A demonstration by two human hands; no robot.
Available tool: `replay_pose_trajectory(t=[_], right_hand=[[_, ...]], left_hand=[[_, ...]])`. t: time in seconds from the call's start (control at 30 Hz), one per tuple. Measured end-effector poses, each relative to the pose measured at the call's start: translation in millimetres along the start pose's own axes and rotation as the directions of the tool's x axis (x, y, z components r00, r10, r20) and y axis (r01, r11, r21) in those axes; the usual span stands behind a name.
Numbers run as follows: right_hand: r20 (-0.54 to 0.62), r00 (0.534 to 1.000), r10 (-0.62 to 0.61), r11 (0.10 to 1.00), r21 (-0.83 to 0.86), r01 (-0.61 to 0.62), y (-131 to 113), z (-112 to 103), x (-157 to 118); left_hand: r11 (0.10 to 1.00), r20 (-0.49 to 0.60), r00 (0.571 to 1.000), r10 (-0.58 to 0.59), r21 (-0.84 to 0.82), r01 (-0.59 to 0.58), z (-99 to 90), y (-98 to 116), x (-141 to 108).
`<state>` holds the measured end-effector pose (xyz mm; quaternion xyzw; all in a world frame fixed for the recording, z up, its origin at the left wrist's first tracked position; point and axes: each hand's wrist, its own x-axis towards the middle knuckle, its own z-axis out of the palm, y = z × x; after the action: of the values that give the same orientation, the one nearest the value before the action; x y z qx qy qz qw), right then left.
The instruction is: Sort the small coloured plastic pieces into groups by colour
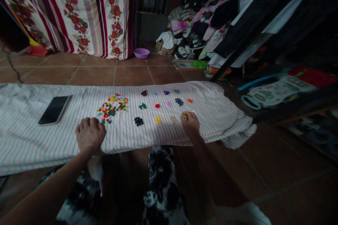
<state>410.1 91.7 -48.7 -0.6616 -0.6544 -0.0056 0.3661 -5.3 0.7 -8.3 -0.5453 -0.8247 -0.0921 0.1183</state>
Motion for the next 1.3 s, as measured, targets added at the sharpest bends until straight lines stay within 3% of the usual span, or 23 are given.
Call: replay_pose_trajectory(t=[0.3, 1.3], right_hand=[[-0.026, 0.999, -0.047, 0.994, -0.1, 0.044, -4.2, 1.8, -6.4], [-0.079, 0.994, -0.073, 0.992, -0.113, 0.064, 0.3, 5.5, -10.0]], left_hand=[[1.0, 0.0, 1.0, 0.001, 0.0, -0.001, -0.7, -0.1, 0.1], [0.999, -0.031, 0.999, 0.019, 0.033, -0.018, 2.1, -1.1, -0.6]])
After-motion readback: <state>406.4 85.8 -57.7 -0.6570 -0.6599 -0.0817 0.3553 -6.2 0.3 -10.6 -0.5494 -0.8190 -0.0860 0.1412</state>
